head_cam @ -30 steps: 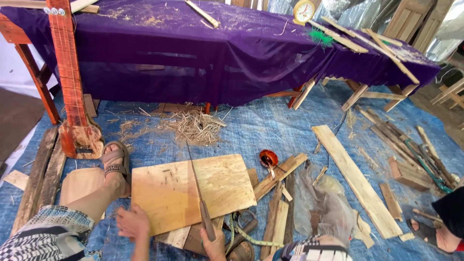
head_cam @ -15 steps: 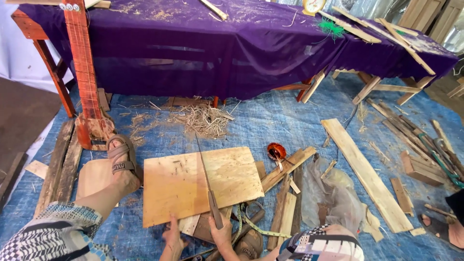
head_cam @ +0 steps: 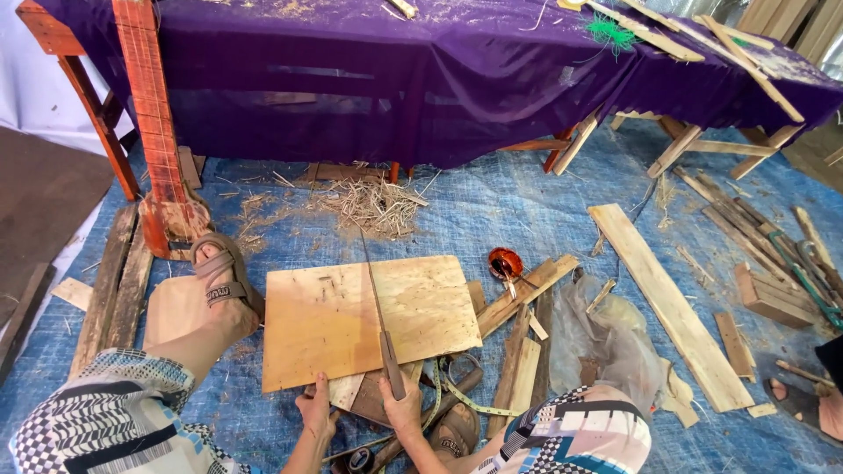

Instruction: Sawing a thin wooden plank using a hand saw while sitting on the floor.

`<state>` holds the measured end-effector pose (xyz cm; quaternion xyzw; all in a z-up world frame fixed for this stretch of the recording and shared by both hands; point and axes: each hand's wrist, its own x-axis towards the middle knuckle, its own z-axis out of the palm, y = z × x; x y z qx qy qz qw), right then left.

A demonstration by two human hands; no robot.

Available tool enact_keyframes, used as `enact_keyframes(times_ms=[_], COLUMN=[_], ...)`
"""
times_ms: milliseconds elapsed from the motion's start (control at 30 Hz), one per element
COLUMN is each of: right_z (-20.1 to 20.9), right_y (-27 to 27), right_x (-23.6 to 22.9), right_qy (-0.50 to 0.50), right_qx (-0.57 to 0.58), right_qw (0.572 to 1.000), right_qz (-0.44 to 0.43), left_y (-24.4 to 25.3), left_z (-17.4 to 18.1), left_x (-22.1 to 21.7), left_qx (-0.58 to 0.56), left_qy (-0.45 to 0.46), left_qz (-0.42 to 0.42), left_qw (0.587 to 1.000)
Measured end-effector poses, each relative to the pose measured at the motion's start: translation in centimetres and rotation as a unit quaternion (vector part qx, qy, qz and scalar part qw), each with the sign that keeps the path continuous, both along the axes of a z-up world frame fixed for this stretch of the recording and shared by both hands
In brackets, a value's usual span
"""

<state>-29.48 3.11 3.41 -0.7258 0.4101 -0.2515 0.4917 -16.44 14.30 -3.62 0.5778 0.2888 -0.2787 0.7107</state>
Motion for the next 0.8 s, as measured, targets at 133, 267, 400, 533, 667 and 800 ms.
enact_keyframes(times_ms=[133,267,400,533,667,800], right_z=[-0.2,0.2,-0.2,0.2,0.5,0.7], right_y=[0.1,0.4,0.2,0.6,1.0,1.1], right_x=[0.2,0.1,0.5,0.7,0.9,0.9], right_qy=[-0.029,-0.037,-0.036,-0.047,-0.032,-0.028], right_qx=[0.013,0.010,-0.018,-0.026,-0.018,-0.016], right_qw=[0.999,0.999,0.999,0.998,0.999,0.999], right_qz=[0.010,0.016,0.026,0.020,0.007,0.014], left_y=[-0.2,-0.3,-1.1,-1.3,-1.5,-2.5], left_z=[0.8,-0.1,-2.8,-4.8,-4.4,-1.7], left_x=[0.3,0.5,0.6,0.5,0.6,-0.7], left_qx=[0.008,0.007,0.056,0.112,0.184,0.303], left_qy=[-0.007,-0.004,-0.031,-0.084,-0.050,-0.056], left_qz=[-0.017,-0.007,0.026,0.025,0.009,0.038], left_qw=[1.000,1.000,0.998,0.990,0.982,0.951])
